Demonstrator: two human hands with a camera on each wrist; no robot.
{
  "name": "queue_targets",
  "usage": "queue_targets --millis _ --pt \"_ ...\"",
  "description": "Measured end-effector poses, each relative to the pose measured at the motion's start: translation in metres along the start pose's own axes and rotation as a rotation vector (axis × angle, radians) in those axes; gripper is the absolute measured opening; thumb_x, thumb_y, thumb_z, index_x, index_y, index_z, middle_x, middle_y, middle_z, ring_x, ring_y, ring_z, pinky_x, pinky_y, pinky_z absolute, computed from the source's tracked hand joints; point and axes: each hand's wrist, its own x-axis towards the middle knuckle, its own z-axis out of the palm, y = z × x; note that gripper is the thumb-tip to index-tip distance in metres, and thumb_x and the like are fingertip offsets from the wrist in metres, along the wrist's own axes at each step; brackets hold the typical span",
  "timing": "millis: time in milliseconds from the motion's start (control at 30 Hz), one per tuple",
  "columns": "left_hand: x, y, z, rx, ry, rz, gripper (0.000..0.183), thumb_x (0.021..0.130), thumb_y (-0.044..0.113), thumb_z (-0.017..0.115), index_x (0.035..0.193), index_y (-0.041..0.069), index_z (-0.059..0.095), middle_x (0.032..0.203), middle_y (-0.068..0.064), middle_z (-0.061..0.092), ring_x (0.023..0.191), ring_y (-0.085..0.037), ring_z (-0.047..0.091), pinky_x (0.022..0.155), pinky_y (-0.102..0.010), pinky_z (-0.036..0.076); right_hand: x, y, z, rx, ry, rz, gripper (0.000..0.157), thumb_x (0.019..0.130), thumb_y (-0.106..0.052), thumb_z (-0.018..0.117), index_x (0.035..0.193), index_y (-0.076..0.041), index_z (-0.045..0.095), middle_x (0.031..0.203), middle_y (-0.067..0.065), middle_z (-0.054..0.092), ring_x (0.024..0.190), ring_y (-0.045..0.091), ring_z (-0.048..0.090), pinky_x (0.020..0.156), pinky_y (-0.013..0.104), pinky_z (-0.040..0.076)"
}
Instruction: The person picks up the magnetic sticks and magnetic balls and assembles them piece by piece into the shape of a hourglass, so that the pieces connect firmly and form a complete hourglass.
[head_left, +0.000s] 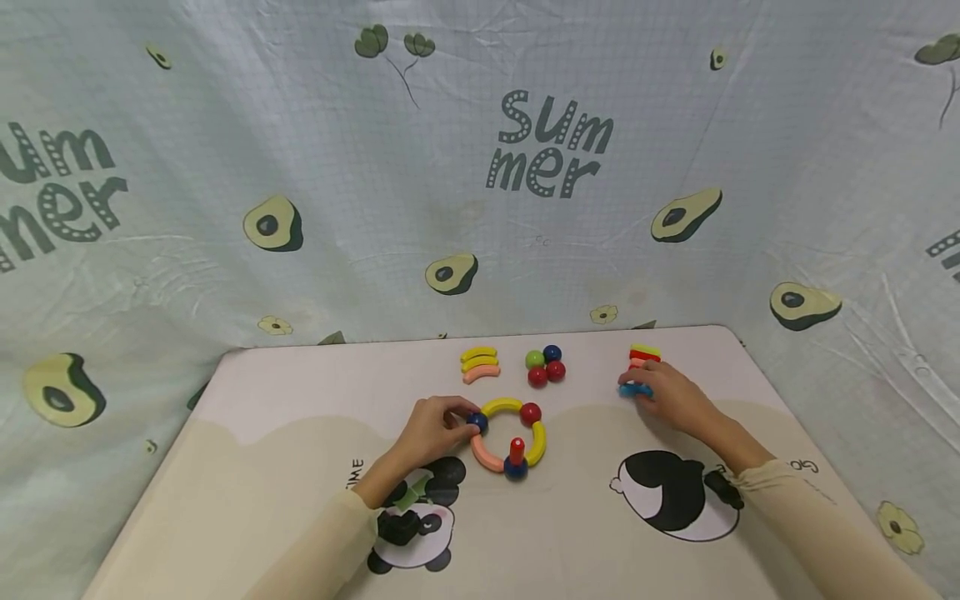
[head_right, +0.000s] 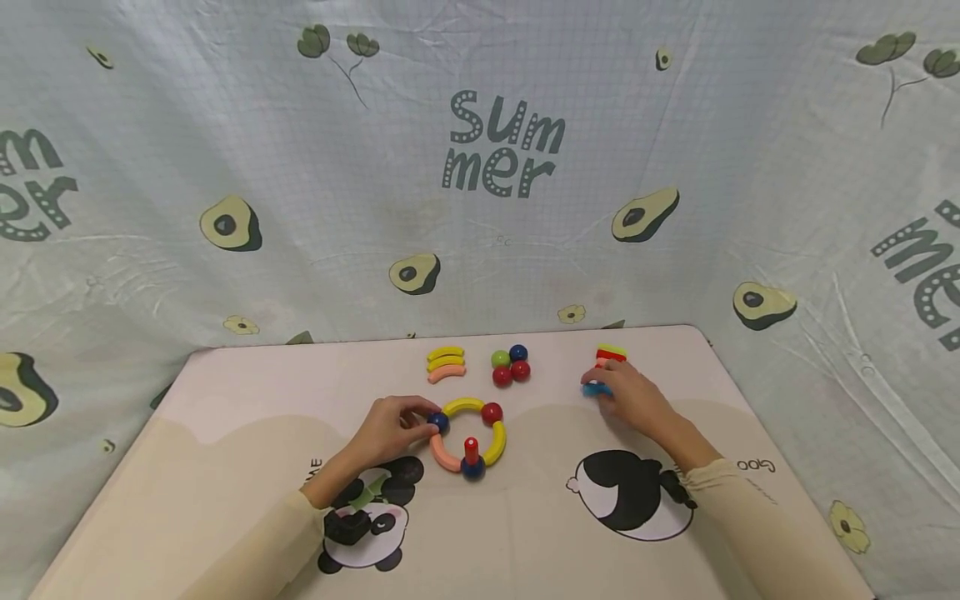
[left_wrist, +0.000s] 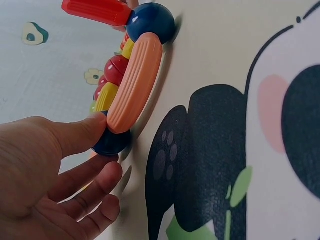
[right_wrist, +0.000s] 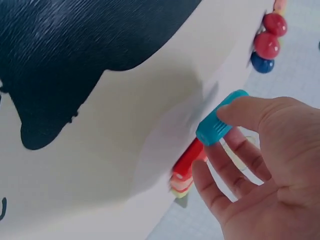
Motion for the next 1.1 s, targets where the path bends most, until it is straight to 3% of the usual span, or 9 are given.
queue_targets --millis 233,567,867,1100 --pt "0.001 -0.002 0.001 0.007 -0.003 0.016 0.023 0.09 0.013 0.08 0.112 0.008 0.077 0.1 -0.002 0.075 0.078 -0.012 0.06 0.07 -0.023 0.051 0.0 -0.01 -0.005 0.205 0.022 -0.068 0.034 0.085 0.005 0.078 0.117 -0.005 0.068 0.107 0.006 0.071 0.091 0.022 0.066 0.081 0.042 0.059" --pt "0.0 -0.001 0.0 0.003 -0.015 0.013 0.023 0.091 0.012 0.079 0.113 0.007 0.077 0.102 -0.003 0.075 0.08 -0.013 0.06 0.071 -0.023 0.051 0.005 -0.04 -0.012 0.371 0.092 -0.136 0.031 0.088 -0.001 0.079 0.116 -0.01 0.068 0.106 0.003 0.072 0.09 0.019 0.07 0.076 0.034 0.06" --pt "0.001 0.0 0.001 0.011 -0.011 0.027 0.023 0.09 0.012 0.08 0.112 0.007 0.077 0.101 -0.003 0.075 0.078 -0.013 0.06 0.069 -0.023 0.05 0.009 -0.068 -0.019 0.511 0.115 -0.11 0.033 0.09 -0.008 0.08 0.12 -0.012 0.067 0.109 0.0 0.071 0.094 0.017 0.069 0.082 0.029 0.058" --pt "0.003 0.0 0.001 0.01 -0.016 0.028 0.023 0.091 0.012 0.08 0.113 0.007 0.077 0.102 -0.003 0.075 0.079 -0.013 0.06 0.07 -0.023 0.051 0.015 -0.077 -0.01 0.618 0.116 -0.094 0.032 0.091 -0.006 0.078 0.12 -0.009 0.066 0.109 0.004 0.072 0.096 0.02 0.07 0.083 0.024 0.056"
